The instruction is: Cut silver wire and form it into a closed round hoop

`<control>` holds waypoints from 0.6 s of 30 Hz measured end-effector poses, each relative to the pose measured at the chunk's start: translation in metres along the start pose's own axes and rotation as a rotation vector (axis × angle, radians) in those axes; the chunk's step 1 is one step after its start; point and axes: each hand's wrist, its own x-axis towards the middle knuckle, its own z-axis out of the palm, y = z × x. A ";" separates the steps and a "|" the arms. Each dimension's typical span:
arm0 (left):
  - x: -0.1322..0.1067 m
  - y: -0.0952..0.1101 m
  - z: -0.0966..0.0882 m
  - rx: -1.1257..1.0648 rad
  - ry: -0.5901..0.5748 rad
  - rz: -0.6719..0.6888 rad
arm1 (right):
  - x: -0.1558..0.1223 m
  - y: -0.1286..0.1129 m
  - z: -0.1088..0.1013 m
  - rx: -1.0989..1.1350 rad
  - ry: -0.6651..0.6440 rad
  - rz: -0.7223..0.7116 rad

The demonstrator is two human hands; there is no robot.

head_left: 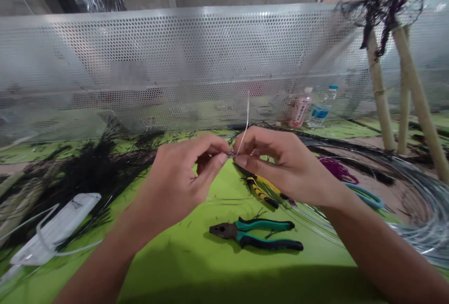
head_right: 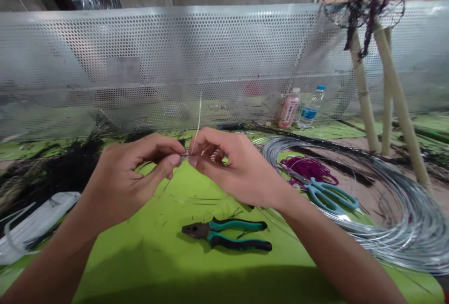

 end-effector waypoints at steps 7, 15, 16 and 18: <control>-0.002 -0.014 -0.004 0.239 -0.066 0.347 | 0.004 0.006 -0.003 0.232 -0.037 0.122; -0.009 -0.020 0.000 0.509 0.068 0.448 | 0.003 0.009 -0.004 0.236 -0.042 0.150; -0.008 -0.017 0.000 0.482 0.068 0.418 | 0.002 0.009 -0.003 0.225 -0.047 0.134; -0.006 -0.013 -0.001 0.379 0.067 0.342 | 0.002 0.009 -0.001 0.193 -0.060 0.093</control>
